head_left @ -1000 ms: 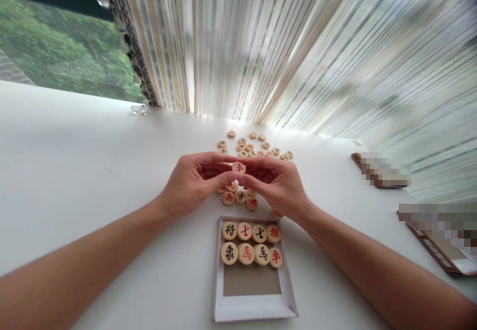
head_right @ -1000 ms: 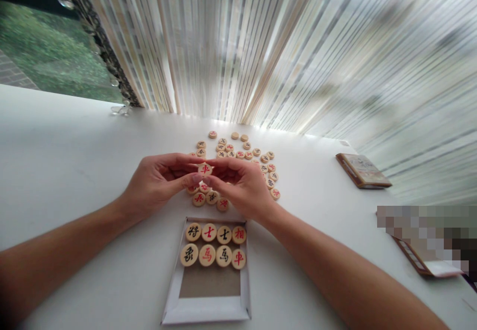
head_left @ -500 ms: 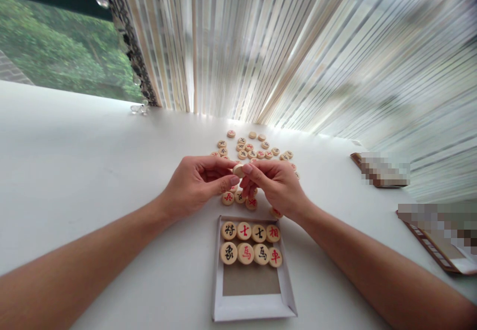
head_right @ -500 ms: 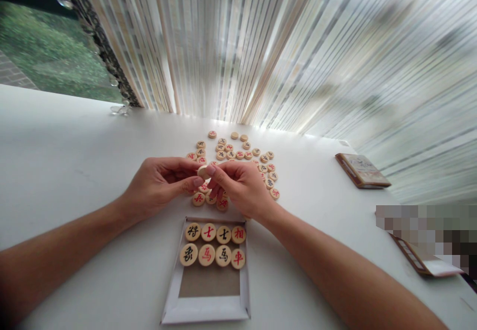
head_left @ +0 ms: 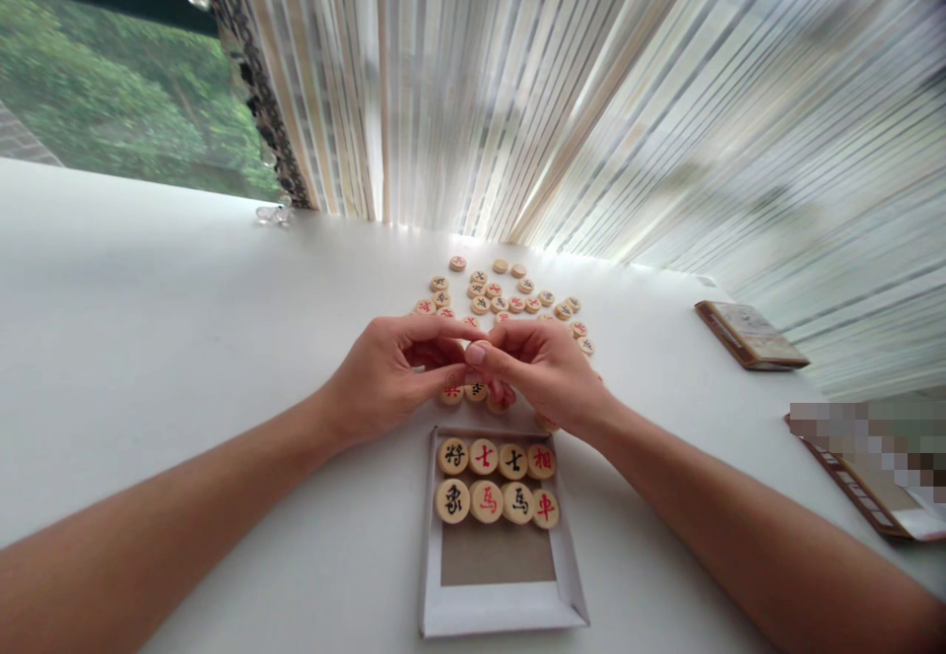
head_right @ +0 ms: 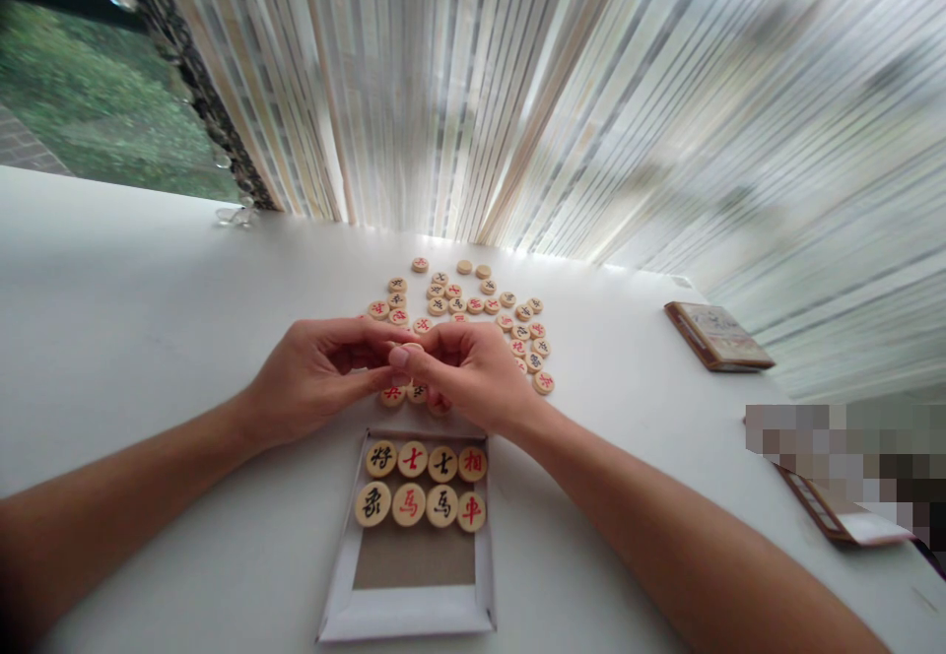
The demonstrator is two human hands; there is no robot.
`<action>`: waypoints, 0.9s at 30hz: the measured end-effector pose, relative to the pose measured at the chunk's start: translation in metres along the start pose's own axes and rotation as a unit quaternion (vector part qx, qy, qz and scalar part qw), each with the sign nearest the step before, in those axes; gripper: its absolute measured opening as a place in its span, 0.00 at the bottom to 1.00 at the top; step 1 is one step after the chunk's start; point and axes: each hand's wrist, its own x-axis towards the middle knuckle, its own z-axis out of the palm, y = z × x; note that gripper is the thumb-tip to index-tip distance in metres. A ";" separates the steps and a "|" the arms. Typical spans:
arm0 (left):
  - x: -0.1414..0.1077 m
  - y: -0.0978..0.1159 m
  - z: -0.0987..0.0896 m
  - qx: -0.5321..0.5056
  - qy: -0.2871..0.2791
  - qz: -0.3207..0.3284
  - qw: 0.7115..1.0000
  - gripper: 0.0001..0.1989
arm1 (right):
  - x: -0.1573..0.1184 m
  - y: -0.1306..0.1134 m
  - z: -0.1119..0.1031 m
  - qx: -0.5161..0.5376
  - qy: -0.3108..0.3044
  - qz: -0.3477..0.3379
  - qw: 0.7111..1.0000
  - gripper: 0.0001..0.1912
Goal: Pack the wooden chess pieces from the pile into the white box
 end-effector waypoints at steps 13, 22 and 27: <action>0.003 -0.001 -0.003 -0.053 0.016 -0.004 0.998 0.17 | 0.001 -0.003 -0.002 0.087 -0.048 -0.003 0.995 0.20; 0.001 0.000 -0.001 -0.015 0.033 0.005 0.999 0.19 | 0.000 -0.004 0.001 0.064 -0.069 -0.004 0.996 0.20; -0.002 0.004 0.001 0.051 0.030 0.035 0.998 0.11 | -0.001 0.001 0.001 0.030 -0.060 -0.014 0.998 0.23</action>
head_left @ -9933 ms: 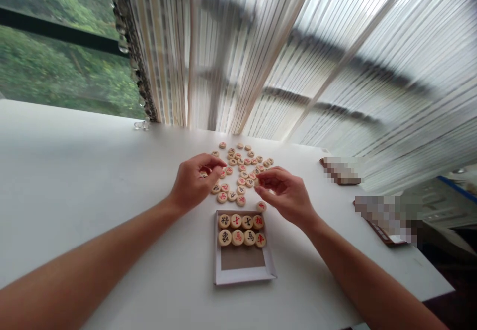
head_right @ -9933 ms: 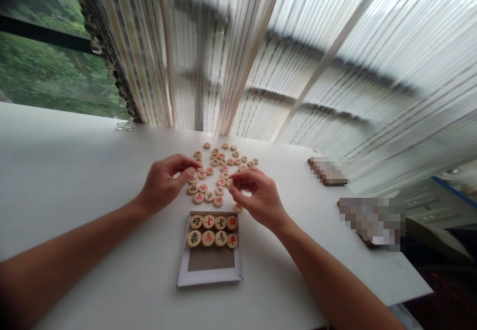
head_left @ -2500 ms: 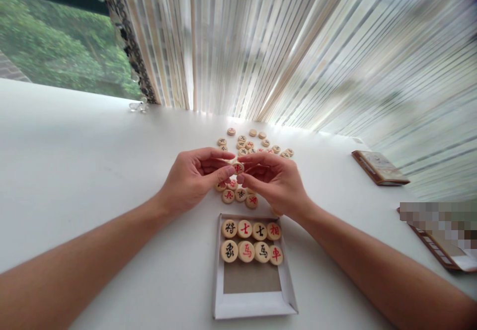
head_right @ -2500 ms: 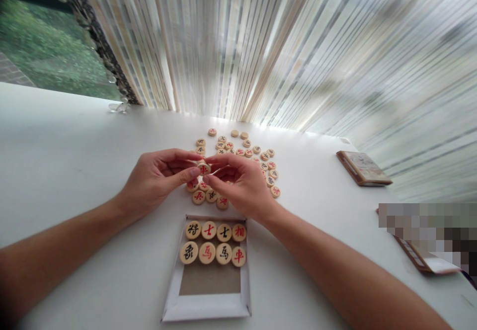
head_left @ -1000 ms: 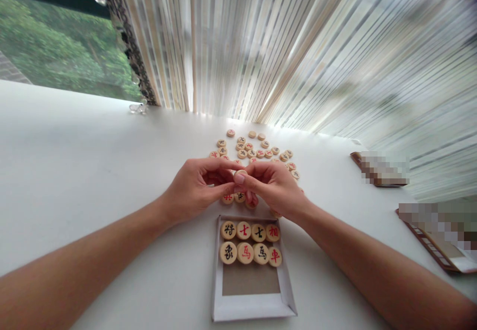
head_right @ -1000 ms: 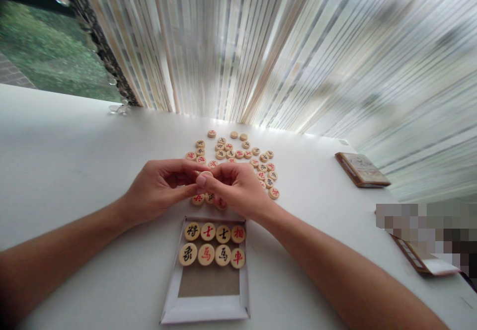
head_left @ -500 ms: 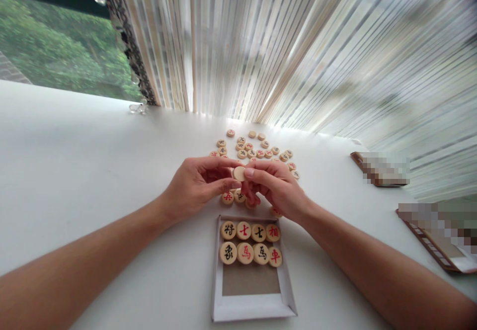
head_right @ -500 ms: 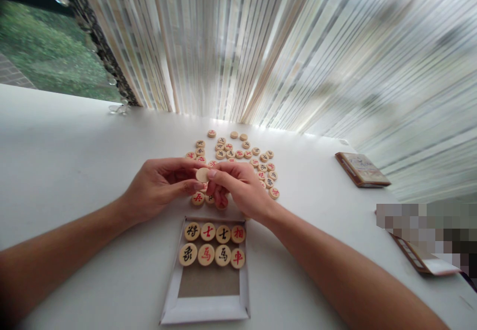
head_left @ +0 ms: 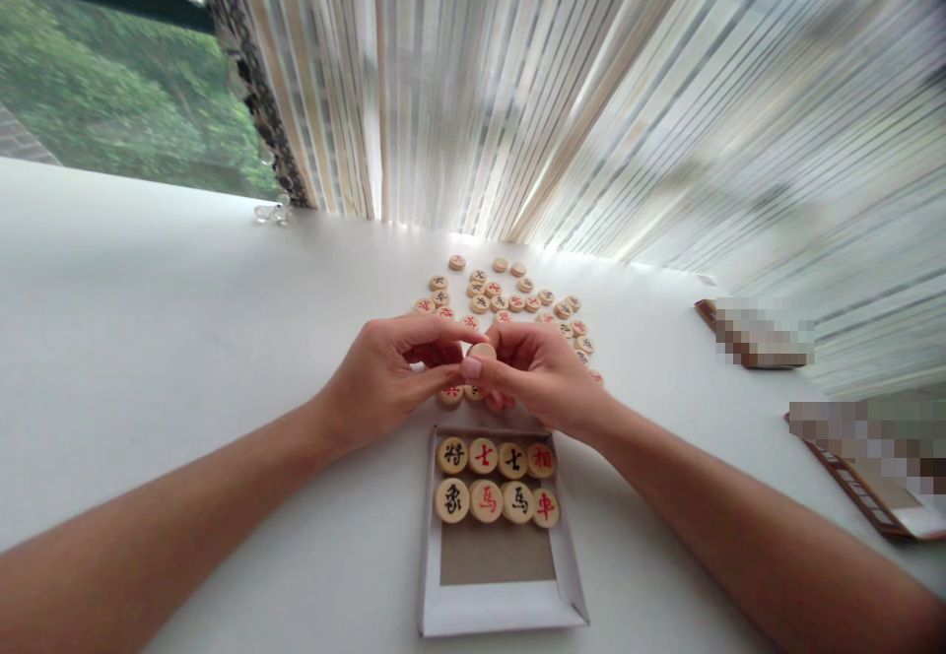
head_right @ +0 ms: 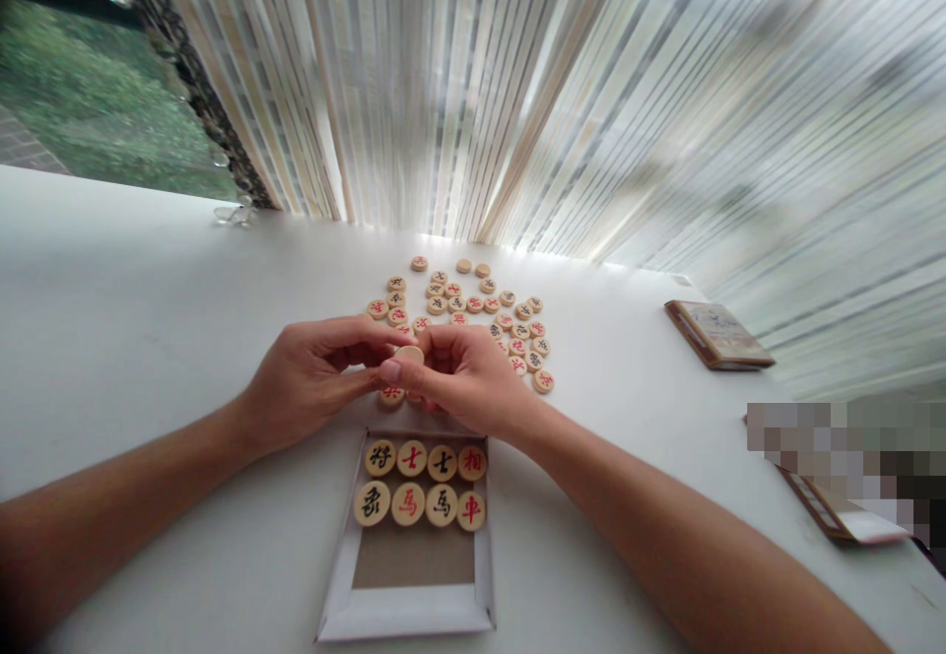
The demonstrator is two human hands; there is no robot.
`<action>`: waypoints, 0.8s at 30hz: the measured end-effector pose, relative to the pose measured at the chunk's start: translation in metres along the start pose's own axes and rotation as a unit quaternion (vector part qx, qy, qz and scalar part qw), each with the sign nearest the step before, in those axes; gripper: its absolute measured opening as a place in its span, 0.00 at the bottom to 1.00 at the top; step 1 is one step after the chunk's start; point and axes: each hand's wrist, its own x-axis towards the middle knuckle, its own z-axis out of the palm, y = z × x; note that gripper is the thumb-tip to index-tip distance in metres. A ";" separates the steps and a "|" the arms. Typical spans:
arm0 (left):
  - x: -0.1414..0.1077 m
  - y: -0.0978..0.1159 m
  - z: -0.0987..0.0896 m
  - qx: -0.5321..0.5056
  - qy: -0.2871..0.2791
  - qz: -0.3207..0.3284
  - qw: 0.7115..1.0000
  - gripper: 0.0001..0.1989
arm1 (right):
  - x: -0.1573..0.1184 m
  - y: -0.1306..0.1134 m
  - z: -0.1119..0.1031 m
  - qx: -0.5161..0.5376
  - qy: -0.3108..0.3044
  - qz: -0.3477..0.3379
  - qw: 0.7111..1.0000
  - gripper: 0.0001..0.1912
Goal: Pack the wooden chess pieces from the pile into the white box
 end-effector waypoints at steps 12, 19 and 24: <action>0.001 0.002 0.002 -0.057 -0.004 -0.003 0.998 0.11 | -0.001 -0.009 0.001 -0.040 -0.013 -0.036 0.998 0.26; 0.001 -0.001 0.000 -0.103 -0.006 -0.040 0.994 0.15 | -0.001 -0.013 -0.002 -0.030 -0.036 -0.023 0.999 0.23; 0.001 -0.005 -0.001 -0.093 -0.012 -0.045 0.995 0.19 | -0.001 -0.008 -0.003 0.014 -0.031 -0.024 0.999 0.21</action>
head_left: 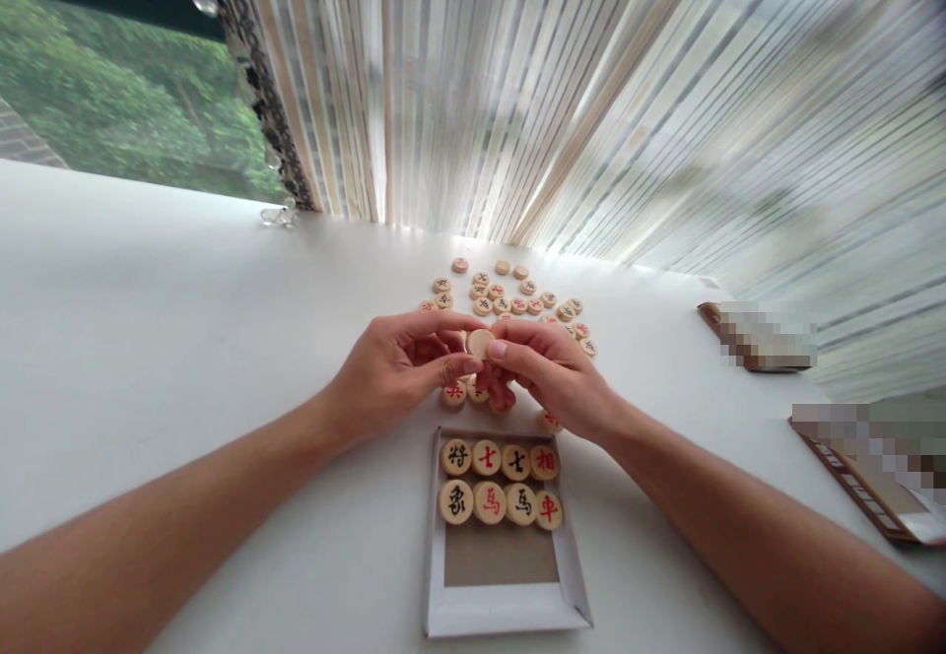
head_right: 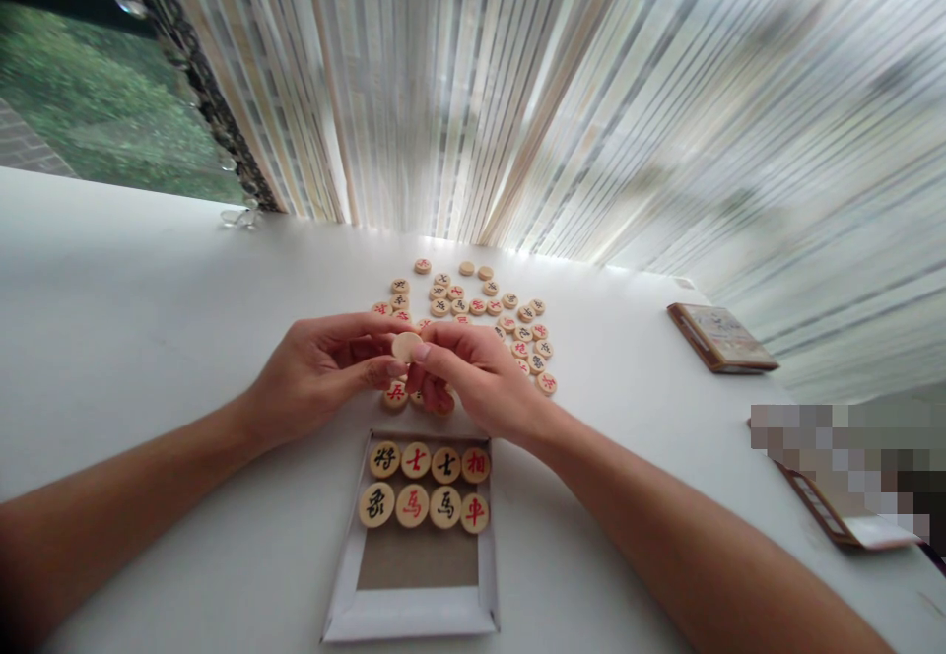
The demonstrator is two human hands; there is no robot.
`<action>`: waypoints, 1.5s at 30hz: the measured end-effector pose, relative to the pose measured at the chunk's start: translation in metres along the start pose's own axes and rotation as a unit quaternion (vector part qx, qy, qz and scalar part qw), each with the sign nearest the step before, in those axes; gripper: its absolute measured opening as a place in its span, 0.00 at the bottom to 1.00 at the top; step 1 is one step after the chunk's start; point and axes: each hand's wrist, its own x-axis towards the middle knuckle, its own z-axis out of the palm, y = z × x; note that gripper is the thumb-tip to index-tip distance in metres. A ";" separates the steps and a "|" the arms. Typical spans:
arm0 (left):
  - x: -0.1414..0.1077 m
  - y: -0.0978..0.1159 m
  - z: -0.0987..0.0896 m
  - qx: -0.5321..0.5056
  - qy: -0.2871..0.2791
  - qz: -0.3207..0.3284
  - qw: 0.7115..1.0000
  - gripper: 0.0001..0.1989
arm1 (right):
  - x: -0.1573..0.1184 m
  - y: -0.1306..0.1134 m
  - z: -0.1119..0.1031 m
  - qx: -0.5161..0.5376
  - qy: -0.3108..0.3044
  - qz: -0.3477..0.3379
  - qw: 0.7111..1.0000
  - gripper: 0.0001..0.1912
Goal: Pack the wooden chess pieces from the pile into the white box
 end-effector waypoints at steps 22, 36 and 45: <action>0.002 -0.003 -0.001 0.109 0.064 0.116 0.985 0.06 | 0.000 0.009 -0.001 -0.078 0.076 -0.058 0.992 0.14; 0.002 -0.004 -0.002 0.165 0.060 0.064 0.982 0.10 | -0.010 -0.024 -0.013 -0.237 0.091 -0.021 0.967 0.17; 0.004 -0.005 -0.003 0.165 0.062 0.056 0.983 0.12 | -0.050 -0.054 -0.013 -0.295 0.115 -0.005 0.949 0.14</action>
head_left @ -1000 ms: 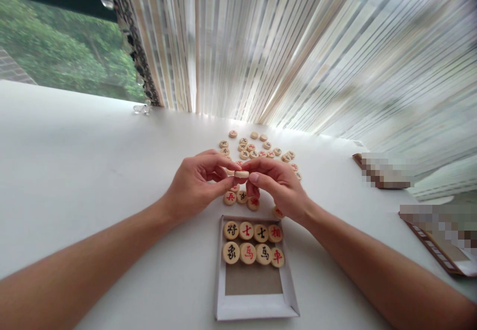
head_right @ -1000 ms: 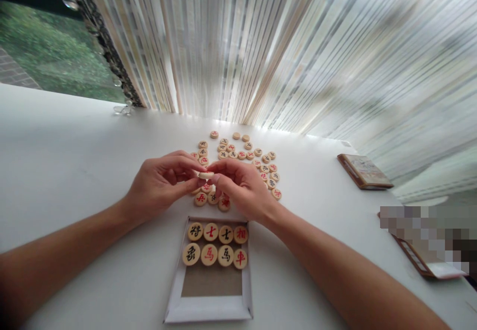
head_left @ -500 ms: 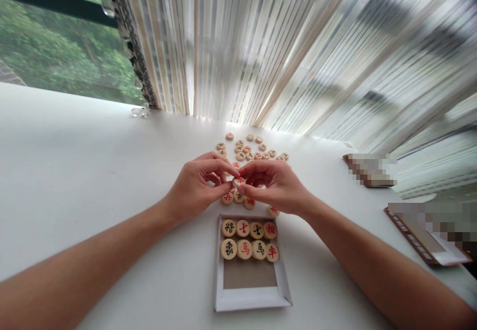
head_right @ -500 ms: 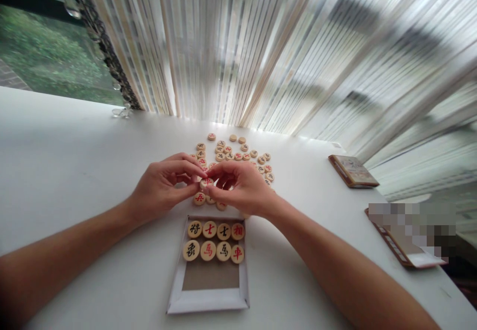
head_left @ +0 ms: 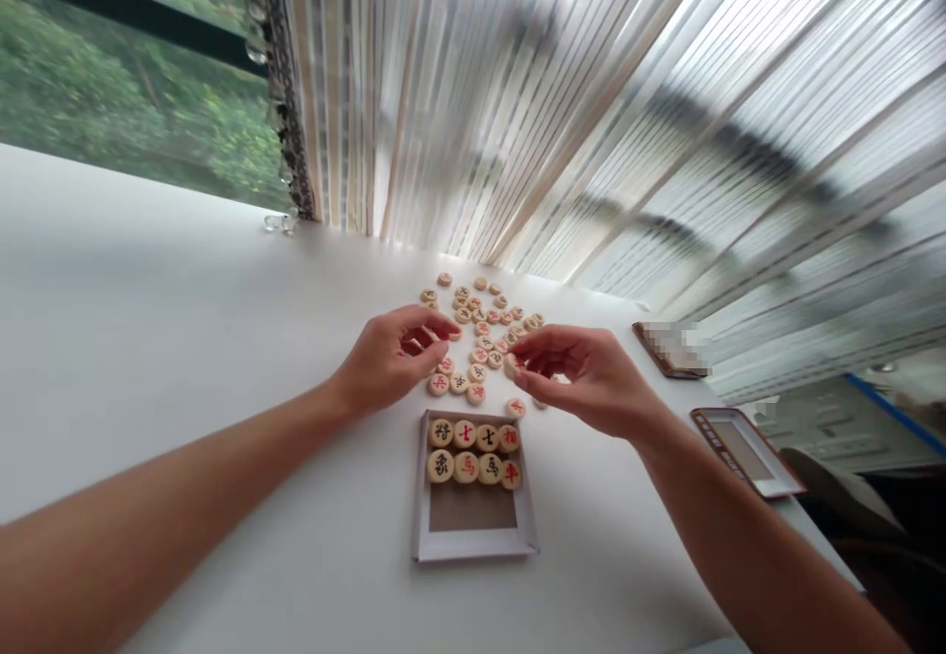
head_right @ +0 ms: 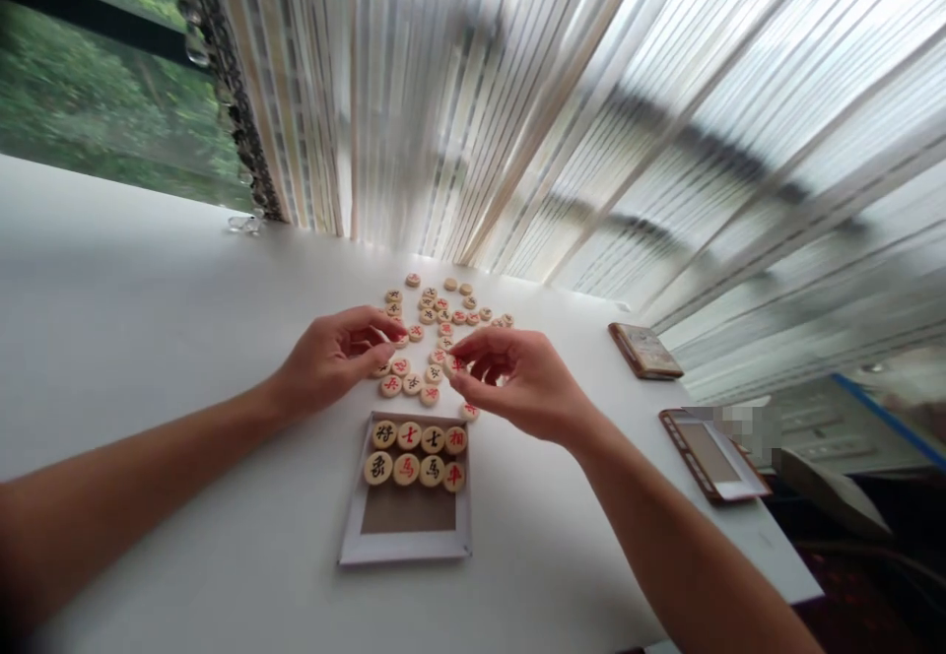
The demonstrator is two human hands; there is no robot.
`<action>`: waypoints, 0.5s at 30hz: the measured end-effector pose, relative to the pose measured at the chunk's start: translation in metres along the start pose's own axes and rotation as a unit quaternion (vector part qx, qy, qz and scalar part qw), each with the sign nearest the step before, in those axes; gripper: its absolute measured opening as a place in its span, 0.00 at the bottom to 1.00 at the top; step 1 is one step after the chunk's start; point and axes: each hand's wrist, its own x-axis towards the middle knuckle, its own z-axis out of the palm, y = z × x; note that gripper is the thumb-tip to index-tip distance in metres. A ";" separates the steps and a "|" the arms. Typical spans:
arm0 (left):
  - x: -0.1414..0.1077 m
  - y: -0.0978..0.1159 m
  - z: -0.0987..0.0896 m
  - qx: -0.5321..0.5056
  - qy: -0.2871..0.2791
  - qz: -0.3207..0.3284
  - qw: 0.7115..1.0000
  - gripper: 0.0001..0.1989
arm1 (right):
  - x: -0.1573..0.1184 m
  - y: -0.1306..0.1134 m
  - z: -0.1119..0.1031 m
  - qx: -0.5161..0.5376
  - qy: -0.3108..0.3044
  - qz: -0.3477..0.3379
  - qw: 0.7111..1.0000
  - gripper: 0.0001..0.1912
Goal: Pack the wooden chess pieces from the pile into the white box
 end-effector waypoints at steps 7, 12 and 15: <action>0.000 -0.003 0.000 -0.001 -0.001 -0.002 1.000 0.12 | -0.061 0.011 0.004 -0.038 0.025 0.022 0.999 0.11; 0.000 -0.004 -0.001 -0.009 -0.008 -0.009 1.000 0.12 | -0.084 0.015 0.016 -0.098 0.024 0.008 0.995 0.08; 0.000 -0.004 -0.001 -0.009 -0.009 -0.006 1.000 0.12 | -0.087 0.014 0.020 -0.124 0.022 -0.008 0.992 0.07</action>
